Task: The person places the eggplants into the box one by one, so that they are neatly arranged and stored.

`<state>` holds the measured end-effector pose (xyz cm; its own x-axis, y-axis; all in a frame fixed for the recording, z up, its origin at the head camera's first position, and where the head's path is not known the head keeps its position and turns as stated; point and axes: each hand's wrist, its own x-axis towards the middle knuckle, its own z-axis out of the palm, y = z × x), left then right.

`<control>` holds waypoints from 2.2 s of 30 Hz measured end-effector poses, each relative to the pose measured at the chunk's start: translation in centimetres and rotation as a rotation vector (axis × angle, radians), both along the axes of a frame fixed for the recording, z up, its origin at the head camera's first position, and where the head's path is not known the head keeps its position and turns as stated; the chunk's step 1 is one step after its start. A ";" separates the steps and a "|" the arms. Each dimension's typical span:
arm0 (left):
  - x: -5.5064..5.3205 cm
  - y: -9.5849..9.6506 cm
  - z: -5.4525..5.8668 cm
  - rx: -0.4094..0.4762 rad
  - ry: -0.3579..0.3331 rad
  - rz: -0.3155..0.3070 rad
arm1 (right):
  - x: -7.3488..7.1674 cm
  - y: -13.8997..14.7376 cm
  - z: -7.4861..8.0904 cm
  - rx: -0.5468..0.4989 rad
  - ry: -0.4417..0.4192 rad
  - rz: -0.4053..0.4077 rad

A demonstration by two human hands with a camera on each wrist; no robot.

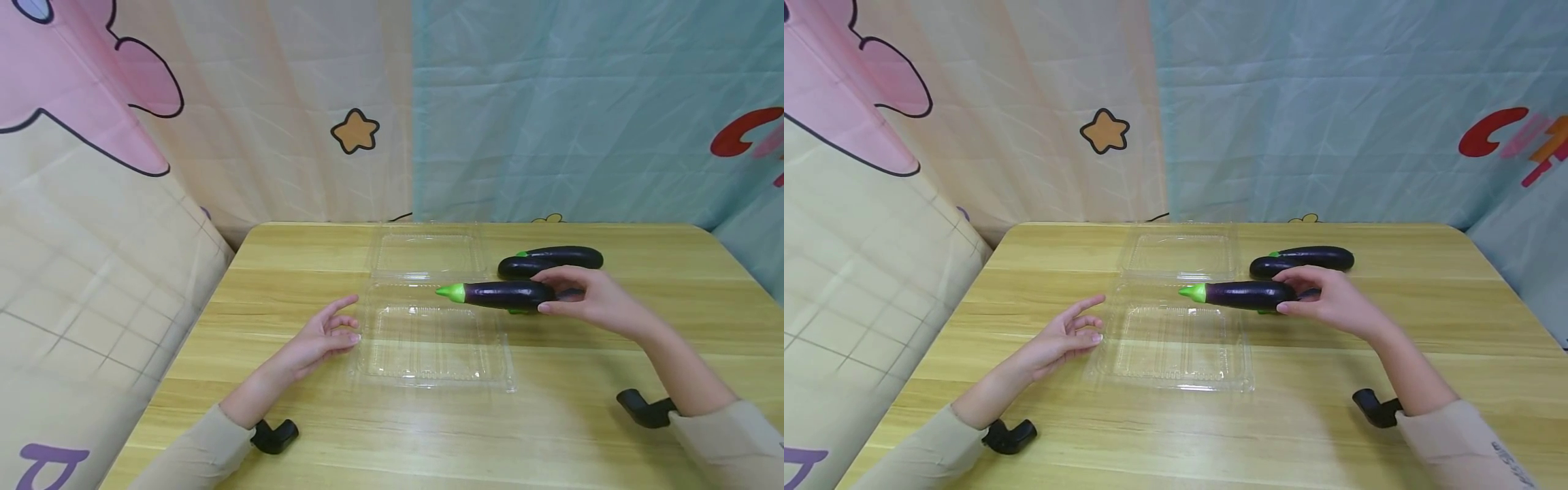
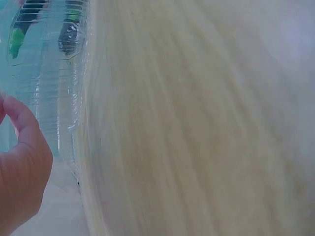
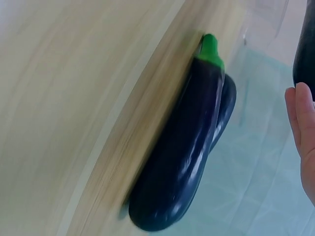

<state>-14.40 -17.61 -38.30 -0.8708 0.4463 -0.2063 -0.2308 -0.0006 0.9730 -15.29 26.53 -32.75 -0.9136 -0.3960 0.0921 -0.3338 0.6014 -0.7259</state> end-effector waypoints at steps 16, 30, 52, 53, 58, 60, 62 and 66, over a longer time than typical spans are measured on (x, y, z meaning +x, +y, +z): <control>0.0 -0.1 -0.2 0.000 -0.007 0.003 | -1.4 -3.3 -1.0 -0.043 -0.049 0.060; 0.1 -0.2 -0.3 -0.006 -0.004 -0.001 | -2.0 -6.0 -1.6 -0.097 -0.064 0.106; -0.1 0.1 0.0 -0.007 -0.003 0.002 | -3.0 -9.8 -2.5 0.029 0.039 0.136; -0.1 0.1 0.0 -0.006 -0.003 0.002 | -3.0 -9.9 -2.5 0.035 0.045 0.139; -0.1 0.2 0.0 -0.005 -0.002 0.004 | -3.0 -10.3 -2.9 0.067 0.077 0.144; -0.1 0.2 0.0 -0.007 -0.005 0.006 | -3.0 -10.5 -3.0 0.079 0.087 0.142; -0.1 0.2 0.0 -0.008 -0.008 0.010 | -2.9 -10.6 -3.0 0.092 0.094 0.138; -0.1 0.3 0.1 -0.004 -0.012 0.011 | -2.9 -10.8 -3.0 0.112 0.100 0.130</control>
<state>-14.51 -17.34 -38.21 -0.8733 0.4354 -0.2184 -0.2422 0.0010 0.9702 -18.19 15.70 -35.75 -0.8425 -0.5232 0.1283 -0.4811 0.6237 -0.6160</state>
